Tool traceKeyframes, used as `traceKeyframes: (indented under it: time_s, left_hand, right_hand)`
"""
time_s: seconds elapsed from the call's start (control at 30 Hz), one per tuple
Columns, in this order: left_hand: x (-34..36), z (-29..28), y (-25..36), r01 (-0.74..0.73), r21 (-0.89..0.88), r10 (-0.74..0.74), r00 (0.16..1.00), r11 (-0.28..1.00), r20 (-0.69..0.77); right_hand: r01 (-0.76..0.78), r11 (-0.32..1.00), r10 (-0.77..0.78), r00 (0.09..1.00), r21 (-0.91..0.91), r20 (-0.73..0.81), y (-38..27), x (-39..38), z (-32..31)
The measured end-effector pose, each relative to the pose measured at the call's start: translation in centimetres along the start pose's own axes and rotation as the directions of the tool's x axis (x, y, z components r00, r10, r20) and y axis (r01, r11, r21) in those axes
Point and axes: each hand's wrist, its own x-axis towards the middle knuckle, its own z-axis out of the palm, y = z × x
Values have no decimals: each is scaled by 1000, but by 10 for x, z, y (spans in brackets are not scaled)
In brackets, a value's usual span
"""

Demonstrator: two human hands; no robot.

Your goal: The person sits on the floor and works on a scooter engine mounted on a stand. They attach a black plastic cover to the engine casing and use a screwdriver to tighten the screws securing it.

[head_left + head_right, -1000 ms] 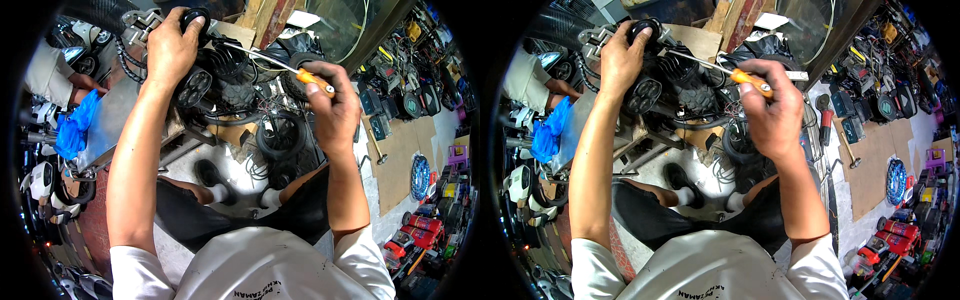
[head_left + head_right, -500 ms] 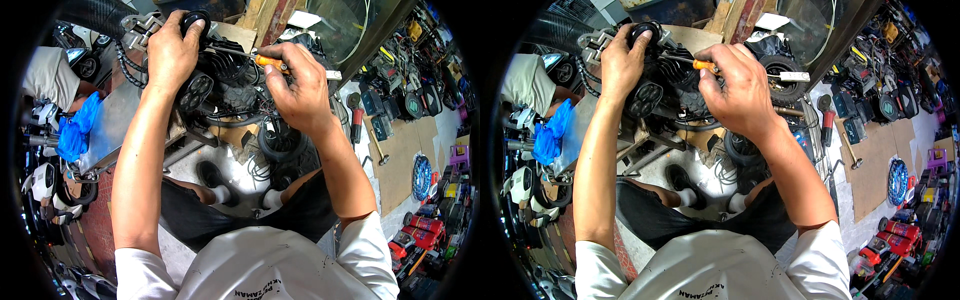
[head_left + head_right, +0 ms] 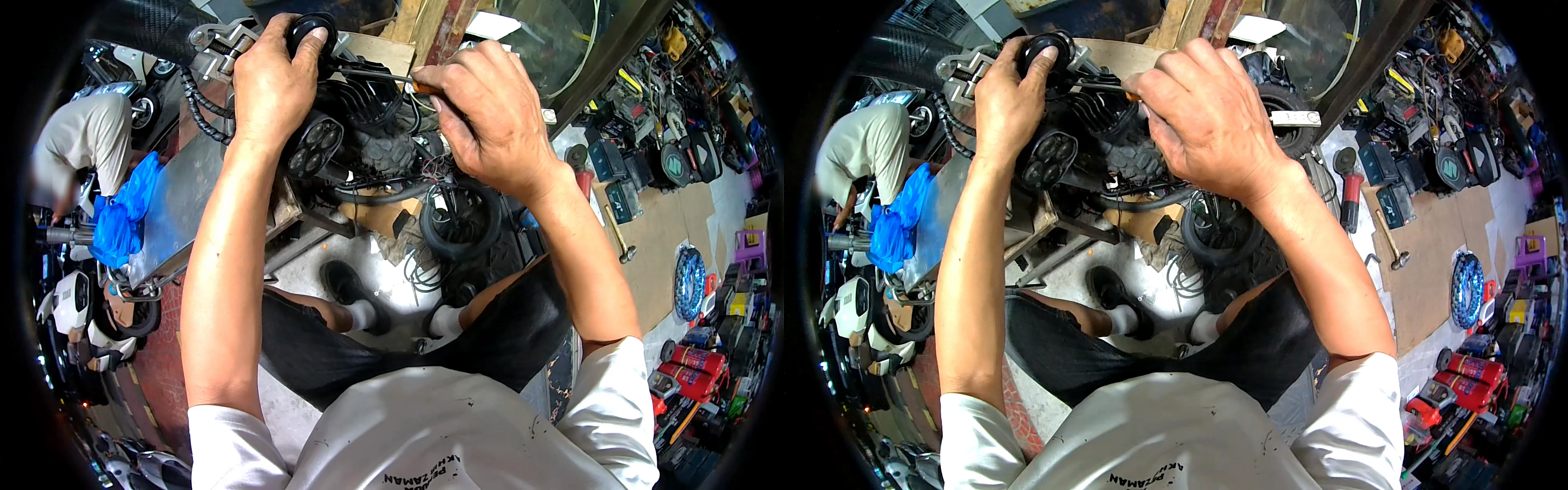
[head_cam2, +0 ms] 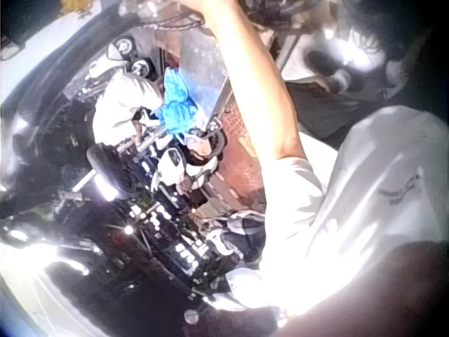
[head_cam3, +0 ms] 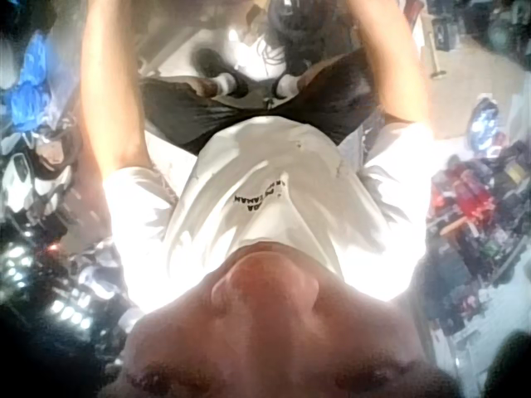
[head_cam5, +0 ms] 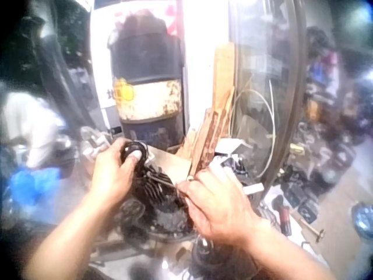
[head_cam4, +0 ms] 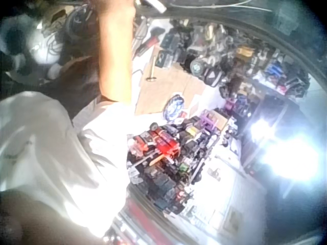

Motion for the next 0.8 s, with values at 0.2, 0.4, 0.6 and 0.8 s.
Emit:
traceKeyframes:
  time_s: [0.2, 0.4, 0.6, 0.8]
  left_hand:
    - [-1, 7, -5, -39, 4, 39, 998, 999, -48]
    - [0, 7, -10, -90, 15, 90, 995, 996, -53]
    - [0, 6, -4, -55, -4, 55, 998, 998, -9]
    - [4, 5, -14, -92, 4, 92, 996, 996, -20]
  right_hand:
    - [39, 992, -35, 999, -119, 33, -11, -1, -5]
    - [-69, 988, 67, 998, -137, -17, -20, -1, 3]
    - [49, 966, -35, 998, -254, 60, -24, 2, -12]
    - [-411, 908, 391, 901, 83, 185, -30, 5, -8]
